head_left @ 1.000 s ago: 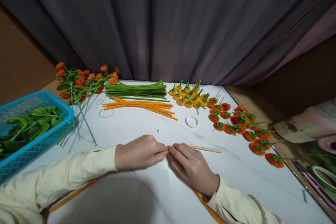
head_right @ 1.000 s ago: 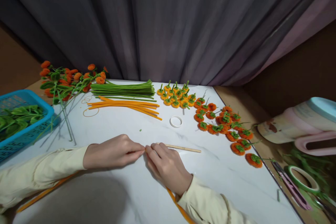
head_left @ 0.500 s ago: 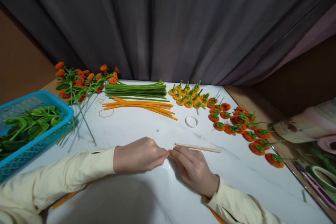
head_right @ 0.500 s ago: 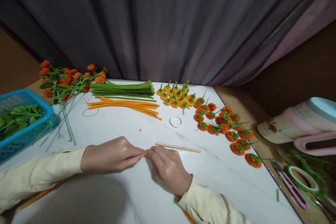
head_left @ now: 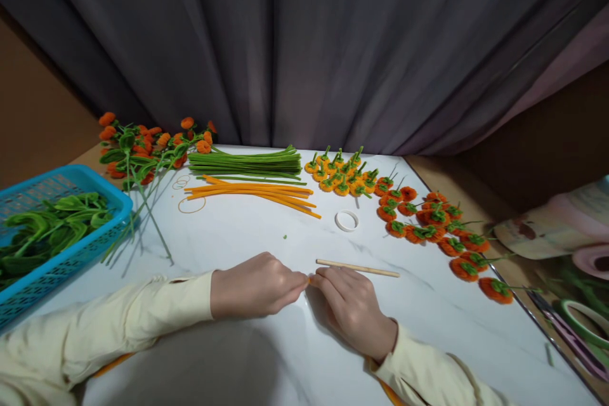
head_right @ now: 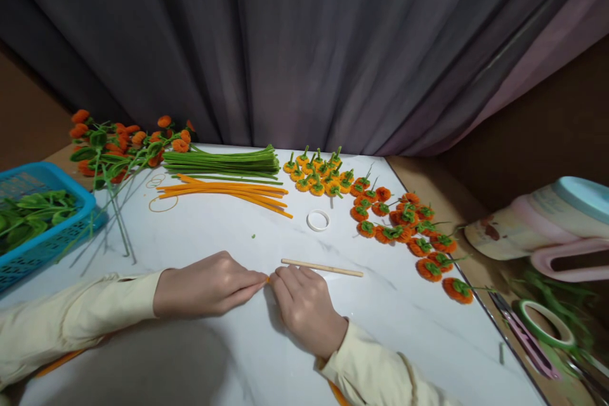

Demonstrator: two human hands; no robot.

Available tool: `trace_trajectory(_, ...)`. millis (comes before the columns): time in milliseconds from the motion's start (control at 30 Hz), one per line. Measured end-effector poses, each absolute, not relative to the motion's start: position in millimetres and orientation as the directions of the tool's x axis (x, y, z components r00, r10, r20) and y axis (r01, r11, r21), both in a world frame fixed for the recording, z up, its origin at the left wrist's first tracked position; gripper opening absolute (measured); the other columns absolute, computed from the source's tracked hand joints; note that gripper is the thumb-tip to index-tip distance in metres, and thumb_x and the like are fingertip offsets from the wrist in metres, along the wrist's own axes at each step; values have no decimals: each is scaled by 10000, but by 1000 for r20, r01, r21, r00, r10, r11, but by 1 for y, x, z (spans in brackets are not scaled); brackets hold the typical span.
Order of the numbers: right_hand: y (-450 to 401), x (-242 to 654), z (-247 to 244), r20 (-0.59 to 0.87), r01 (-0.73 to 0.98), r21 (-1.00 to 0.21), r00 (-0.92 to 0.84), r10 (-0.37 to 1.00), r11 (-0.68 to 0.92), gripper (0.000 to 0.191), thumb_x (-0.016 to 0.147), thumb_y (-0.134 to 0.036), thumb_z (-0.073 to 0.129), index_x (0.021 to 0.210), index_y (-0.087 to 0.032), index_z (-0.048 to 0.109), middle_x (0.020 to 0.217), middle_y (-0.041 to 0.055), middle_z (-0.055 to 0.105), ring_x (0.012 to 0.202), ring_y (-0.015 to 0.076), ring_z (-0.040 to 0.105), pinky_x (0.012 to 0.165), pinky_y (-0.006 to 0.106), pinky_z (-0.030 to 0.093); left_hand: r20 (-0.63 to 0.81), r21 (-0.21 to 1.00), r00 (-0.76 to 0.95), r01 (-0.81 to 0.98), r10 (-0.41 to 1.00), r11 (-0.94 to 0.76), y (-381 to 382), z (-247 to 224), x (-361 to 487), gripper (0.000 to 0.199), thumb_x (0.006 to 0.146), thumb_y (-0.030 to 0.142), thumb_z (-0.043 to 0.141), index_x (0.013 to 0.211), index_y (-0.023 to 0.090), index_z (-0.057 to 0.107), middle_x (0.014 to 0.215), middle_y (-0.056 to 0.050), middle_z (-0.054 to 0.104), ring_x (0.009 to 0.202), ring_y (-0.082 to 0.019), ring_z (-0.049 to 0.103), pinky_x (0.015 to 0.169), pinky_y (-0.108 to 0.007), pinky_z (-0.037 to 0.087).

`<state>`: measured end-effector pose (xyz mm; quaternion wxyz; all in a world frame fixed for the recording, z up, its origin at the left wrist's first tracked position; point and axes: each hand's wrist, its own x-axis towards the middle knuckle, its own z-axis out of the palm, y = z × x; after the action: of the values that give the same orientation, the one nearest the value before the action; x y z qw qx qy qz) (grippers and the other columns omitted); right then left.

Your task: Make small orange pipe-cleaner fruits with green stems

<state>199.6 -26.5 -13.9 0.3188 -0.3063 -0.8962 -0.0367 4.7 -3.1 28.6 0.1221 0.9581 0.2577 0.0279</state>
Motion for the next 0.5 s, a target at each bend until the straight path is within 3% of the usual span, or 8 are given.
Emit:
trace_trajectory(200,-26,197,-12,509,568,-275,-599,619,776,196,871,-94,402,1005,-110,544,845,100,623,733,181,559,585,287,450,22,157,887,452,461,-878,-3,33,1,222,929,173,330,838,139,530,644,-26,633,522,-161,582,476,-269,368)
trace_trajectory(367,-24,197,-11,505,558,-256,-620,601,790,150,886,-136,419,863,-141,567,719,66,586,652,165,516,562,277,437,54,49,930,361,363,-931,-4,35,-2,182,911,103,316,853,146,484,601,-21,584,475,-166,531,418,-285,326)
trace_trajectory(500,-23,198,-13,504,527,-282,-630,591,802,139,885,-129,423,862,-140,560,716,65,575,661,164,512,579,271,448,15,18,944,328,328,-945,-2,39,-2,153,873,61,356,915,133,484,597,-14,577,474,-171,522,414,-302,320)
